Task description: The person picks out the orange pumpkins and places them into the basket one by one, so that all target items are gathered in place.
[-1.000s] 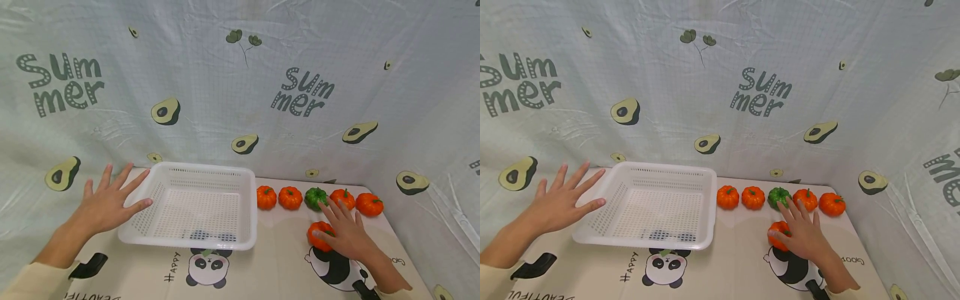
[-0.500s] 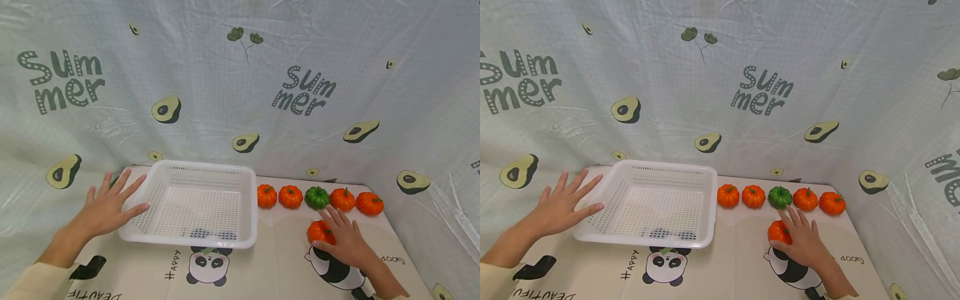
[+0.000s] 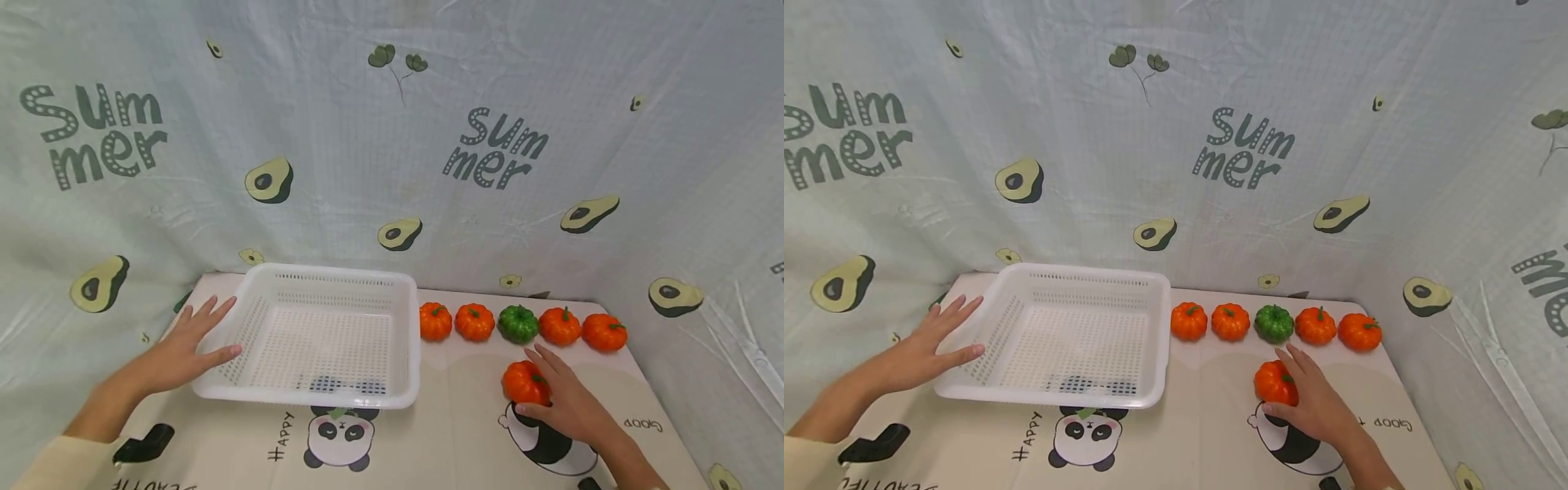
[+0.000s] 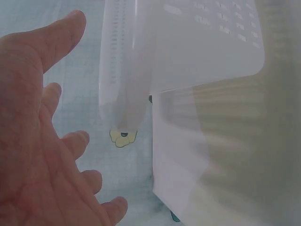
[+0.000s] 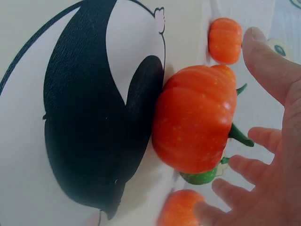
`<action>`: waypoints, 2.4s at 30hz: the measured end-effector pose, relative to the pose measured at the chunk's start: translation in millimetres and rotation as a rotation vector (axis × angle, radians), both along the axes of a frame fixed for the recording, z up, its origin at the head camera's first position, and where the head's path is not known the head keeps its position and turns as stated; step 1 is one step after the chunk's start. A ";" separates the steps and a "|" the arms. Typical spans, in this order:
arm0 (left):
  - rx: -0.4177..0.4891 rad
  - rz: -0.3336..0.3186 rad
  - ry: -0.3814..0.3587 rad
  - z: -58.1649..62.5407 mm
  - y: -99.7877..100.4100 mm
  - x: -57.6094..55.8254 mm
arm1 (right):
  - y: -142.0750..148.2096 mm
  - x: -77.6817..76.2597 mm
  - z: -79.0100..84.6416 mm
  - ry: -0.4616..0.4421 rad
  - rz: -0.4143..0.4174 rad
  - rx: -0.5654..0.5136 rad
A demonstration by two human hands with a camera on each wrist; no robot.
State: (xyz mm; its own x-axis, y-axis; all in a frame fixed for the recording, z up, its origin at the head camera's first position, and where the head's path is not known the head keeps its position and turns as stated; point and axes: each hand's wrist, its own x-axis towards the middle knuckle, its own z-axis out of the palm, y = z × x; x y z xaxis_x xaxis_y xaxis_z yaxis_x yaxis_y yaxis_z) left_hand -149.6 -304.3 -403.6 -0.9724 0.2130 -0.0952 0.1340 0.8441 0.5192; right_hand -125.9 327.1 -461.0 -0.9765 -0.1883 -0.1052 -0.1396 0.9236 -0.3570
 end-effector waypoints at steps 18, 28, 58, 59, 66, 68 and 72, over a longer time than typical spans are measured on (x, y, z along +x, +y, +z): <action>0.482 0.006 -0.364 -25.8 -16.2 -10.5 | 15.3 -1.6 -7.4 -0.068 0.018 -0.174; 0.742 0.030 -0.481 -45.1 -21.3 -14.5 | 20.6 -3.1 -12.8 -0.107 -0.027 -0.215; 0.778 0.141 -0.361 -62.2 -22.8 -16.7 | 16.8 -11.9 -5.0 -0.084 -0.039 -0.313; 0.777 0.140 -0.362 -62.5 -22.5 -16.7 | 16.3 -12.6 -4.2 -0.080 -0.033 -0.311; 0.772 0.138 -0.353 -64.5 -21.9 -16.8 | 12.8 -17.2 1.0 -0.056 0.001 -0.314; 0.770 0.135 -0.349 -64.6 -21.5 -16.6 | 11.5 -18.4 2.7 -0.053 0.006 -0.312; 0.769 0.132 -0.344 -64.5 -21.0 -16.3 | 8.3 -21.9 5.2 -0.044 0.028 -0.317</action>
